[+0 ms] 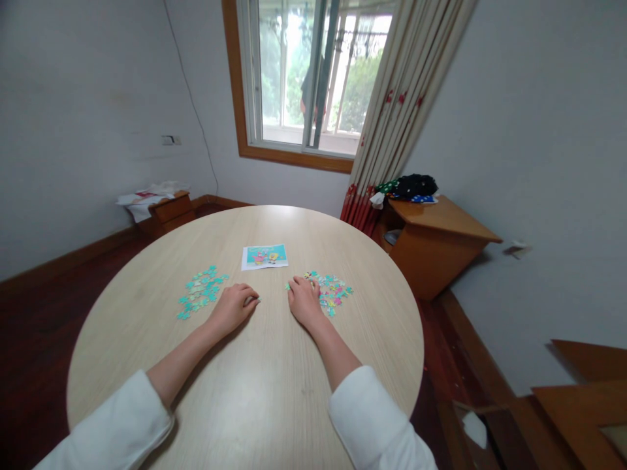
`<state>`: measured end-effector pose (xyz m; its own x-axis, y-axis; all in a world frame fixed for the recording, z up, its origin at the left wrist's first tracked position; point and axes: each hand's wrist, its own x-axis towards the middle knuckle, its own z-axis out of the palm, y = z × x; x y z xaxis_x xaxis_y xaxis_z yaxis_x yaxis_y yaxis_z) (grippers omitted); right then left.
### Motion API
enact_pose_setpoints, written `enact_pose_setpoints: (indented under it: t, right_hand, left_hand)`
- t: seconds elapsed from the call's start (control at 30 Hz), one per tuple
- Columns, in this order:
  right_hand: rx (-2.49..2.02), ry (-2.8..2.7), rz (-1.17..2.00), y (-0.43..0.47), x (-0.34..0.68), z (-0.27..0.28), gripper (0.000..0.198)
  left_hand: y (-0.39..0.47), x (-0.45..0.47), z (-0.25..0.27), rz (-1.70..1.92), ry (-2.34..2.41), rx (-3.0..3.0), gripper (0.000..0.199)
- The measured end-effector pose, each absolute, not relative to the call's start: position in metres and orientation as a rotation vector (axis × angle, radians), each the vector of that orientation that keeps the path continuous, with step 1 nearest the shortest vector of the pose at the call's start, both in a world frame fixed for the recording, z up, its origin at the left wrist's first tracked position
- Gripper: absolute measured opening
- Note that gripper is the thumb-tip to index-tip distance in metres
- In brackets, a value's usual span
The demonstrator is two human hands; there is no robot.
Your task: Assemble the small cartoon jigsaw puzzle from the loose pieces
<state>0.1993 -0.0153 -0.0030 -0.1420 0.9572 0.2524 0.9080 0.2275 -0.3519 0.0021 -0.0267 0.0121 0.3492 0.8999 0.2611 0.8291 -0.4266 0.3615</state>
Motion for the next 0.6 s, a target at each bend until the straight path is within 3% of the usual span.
enact_pose_setpoints:
  t: [0.37,0.6]
  right_hand:
    - [-1.627,-2.046,0.206,-0.014,0.200,-0.001,0.016]
    - [-1.590,-2.013,0.203,-0.015,0.200,0.001,0.010]
  left_hand:
    - [-0.019,-0.005,0.003,0.799,1.532,2.341,0.029]
    - [-0.017,-0.008,0.000,0.717,1.515,2.416,0.024]
